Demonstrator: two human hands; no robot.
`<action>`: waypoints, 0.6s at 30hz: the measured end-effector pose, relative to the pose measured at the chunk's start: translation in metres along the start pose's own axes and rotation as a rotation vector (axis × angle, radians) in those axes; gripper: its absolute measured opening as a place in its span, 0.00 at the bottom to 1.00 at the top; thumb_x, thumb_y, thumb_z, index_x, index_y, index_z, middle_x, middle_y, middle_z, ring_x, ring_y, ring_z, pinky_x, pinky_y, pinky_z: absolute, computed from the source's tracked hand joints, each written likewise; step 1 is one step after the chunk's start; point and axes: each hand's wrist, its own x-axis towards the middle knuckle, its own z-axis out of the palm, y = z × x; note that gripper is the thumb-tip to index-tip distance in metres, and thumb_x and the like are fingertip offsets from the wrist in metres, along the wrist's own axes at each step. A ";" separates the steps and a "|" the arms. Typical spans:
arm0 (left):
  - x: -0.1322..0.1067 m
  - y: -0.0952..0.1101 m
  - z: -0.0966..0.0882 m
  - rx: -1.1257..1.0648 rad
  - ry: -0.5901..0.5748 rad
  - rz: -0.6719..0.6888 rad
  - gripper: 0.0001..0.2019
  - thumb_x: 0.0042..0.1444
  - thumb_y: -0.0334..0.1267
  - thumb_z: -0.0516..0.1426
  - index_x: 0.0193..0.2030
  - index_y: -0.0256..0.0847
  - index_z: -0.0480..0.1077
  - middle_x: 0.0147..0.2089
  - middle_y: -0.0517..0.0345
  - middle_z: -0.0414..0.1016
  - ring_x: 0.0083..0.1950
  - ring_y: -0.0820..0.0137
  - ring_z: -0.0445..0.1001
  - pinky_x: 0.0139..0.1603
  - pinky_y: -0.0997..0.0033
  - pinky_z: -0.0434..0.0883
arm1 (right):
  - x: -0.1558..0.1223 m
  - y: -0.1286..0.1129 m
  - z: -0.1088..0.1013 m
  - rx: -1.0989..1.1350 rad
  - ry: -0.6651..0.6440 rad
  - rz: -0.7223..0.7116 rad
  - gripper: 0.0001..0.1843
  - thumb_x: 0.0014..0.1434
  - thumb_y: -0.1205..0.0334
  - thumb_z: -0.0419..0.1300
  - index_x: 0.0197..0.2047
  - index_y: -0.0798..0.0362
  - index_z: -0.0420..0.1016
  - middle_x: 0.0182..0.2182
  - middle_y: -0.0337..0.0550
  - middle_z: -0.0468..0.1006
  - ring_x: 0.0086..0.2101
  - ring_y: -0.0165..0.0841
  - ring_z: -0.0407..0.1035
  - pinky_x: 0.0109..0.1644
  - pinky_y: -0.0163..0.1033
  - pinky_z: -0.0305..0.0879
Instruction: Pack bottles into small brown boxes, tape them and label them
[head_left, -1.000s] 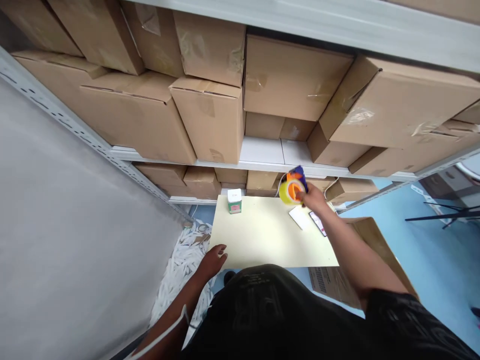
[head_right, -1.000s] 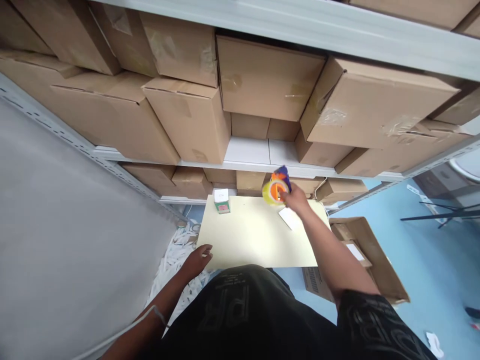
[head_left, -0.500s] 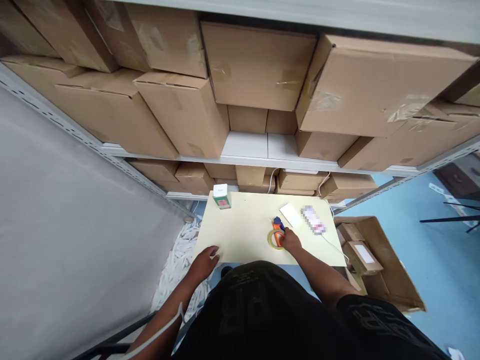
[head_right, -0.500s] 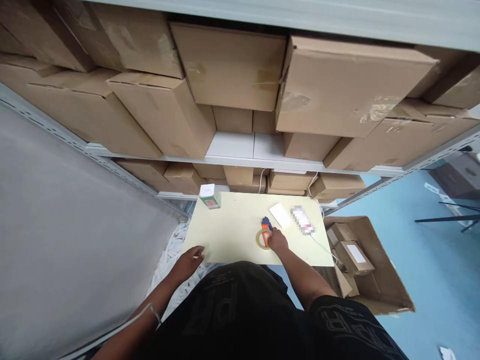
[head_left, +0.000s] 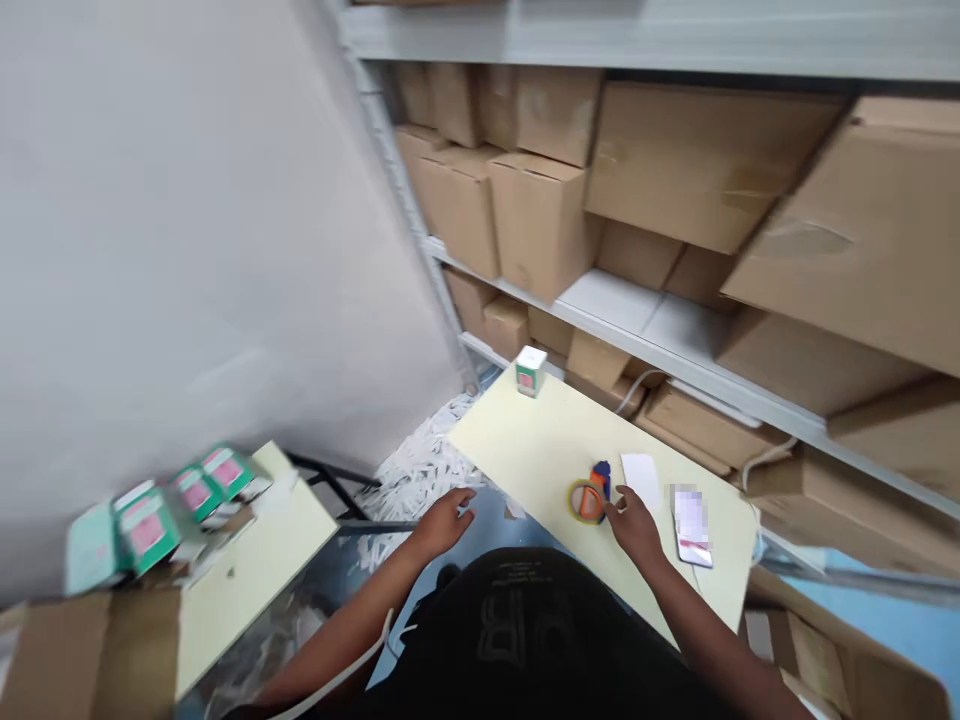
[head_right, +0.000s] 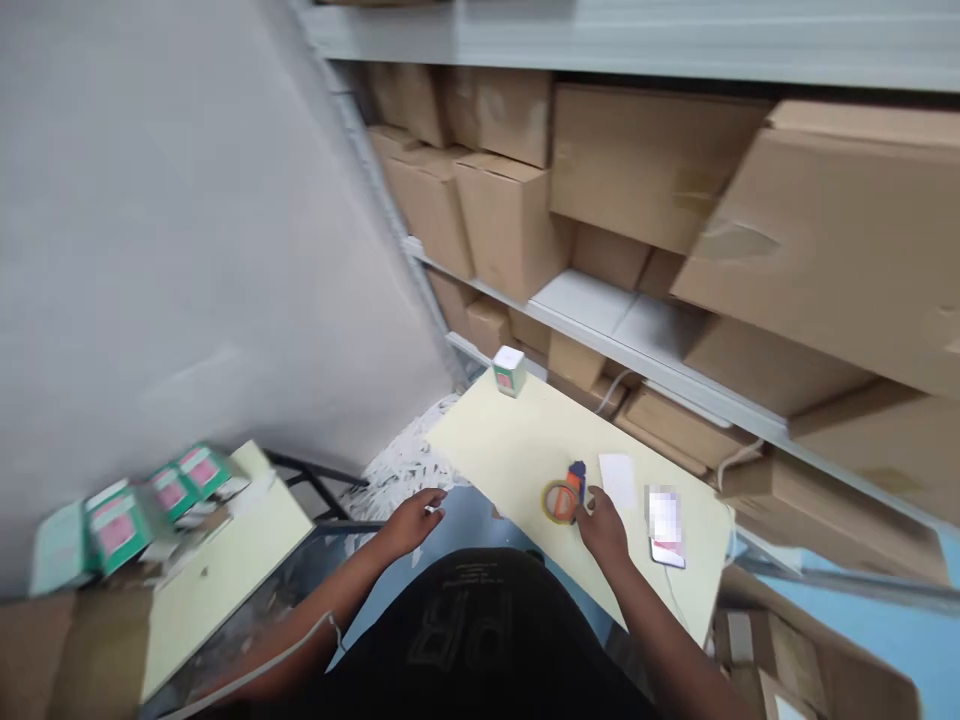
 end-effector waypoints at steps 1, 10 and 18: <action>-0.011 -0.001 0.000 -0.014 0.035 -0.009 0.17 0.60 0.40 0.58 0.55 0.43 0.74 0.54 0.50 0.80 0.53 0.62 0.79 0.50 0.65 0.76 | 0.003 -0.007 0.000 0.020 -0.014 -0.036 0.31 0.61 0.44 0.53 0.62 0.53 0.69 0.41 0.44 0.79 0.38 0.39 0.75 0.42 0.42 0.67; -0.142 -0.038 -0.017 -0.138 0.352 -0.083 0.18 0.60 0.39 0.58 0.56 0.41 0.75 0.55 0.48 0.79 0.52 0.62 0.79 0.54 0.63 0.75 | 0.002 -0.107 0.045 -0.003 -0.140 -0.349 0.33 0.54 0.38 0.55 0.54 0.53 0.73 0.36 0.43 0.80 0.36 0.41 0.75 0.42 0.44 0.67; -0.299 -0.118 -0.015 -0.235 0.563 -0.228 0.17 0.58 0.40 0.59 0.54 0.43 0.75 0.53 0.51 0.79 0.50 0.63 0.79 0.52 0.64 0.75 | -0.099 -0.202 0.144 -0.105 -0.342 -0.584 0.34 0.53 0.35 0.54 0.51 0.52 0.75 0.37 0.48 0.83 0.39 0.45 0.78 0.44 0.44 0.69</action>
